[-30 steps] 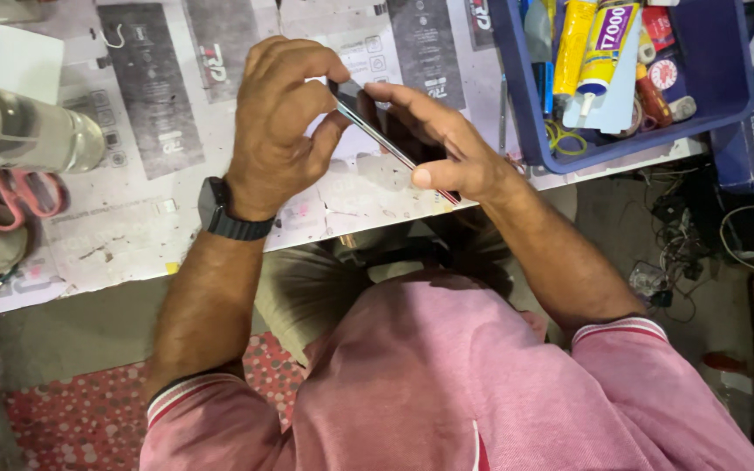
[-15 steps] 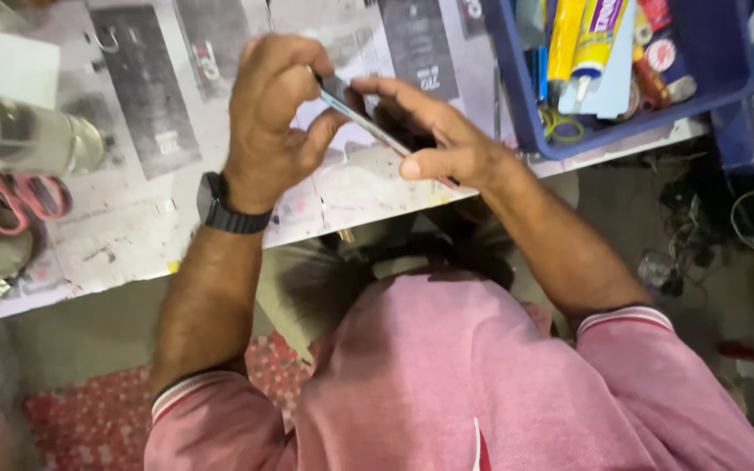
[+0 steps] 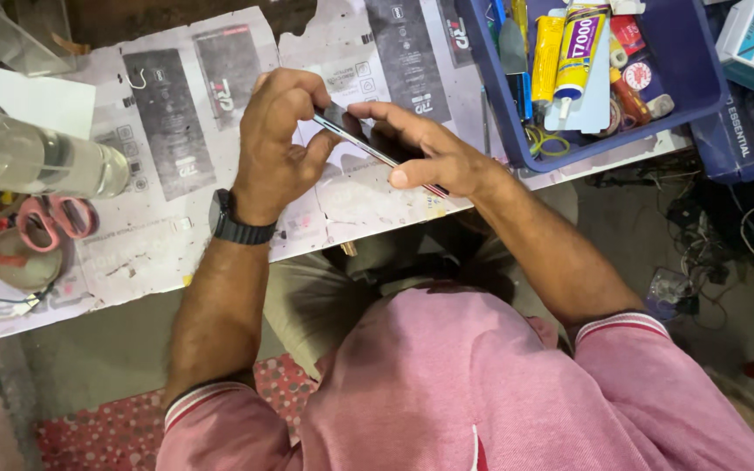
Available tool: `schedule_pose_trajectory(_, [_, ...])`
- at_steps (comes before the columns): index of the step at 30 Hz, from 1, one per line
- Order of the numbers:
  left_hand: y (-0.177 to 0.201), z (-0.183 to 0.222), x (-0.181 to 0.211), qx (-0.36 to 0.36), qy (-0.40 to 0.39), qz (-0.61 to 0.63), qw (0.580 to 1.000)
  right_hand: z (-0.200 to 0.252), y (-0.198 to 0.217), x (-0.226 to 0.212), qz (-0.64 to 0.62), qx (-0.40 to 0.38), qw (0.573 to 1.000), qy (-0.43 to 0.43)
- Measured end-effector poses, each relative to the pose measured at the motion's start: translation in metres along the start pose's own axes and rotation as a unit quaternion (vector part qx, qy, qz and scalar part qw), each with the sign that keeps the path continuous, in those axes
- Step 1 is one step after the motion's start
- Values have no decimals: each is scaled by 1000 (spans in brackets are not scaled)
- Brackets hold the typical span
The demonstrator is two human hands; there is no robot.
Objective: The person uses a metal prying tool to carefully separate the screen from the frame of a smartphone. They rotate the phone and work along the edges to loosen the adhesive, then switch to a plastic opening tool to continue prying the screen away from the body.
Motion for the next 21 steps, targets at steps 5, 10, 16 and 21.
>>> schedule_pose_trajectory(5, [8,-10,16,68,-38,-39,996,0,8,3,5,38,999,25])
schedule_pose_trajectory(10, [-40,-18,70,80,58,364,926,-7,35,55,-181,24,983,20])
schedule_pose_trajectory(16, [-188,-37,157,25,283,870,402,-15,55,76,-205,18,978,38])
schedule_pose_trajectory(21, [-241,-30,167,45,347,850,394,-8,41,60,-227,27,973,34])
Point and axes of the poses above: each hand's wrist, its own z-axis away from the middle knuckle, its own y-axis out of the back of the hand, x = y × z, the point moved 9 cm from there along -z, towards the middle knuckle, and after that the axes turned 9 degrees about -y, right-handed, at the moved point
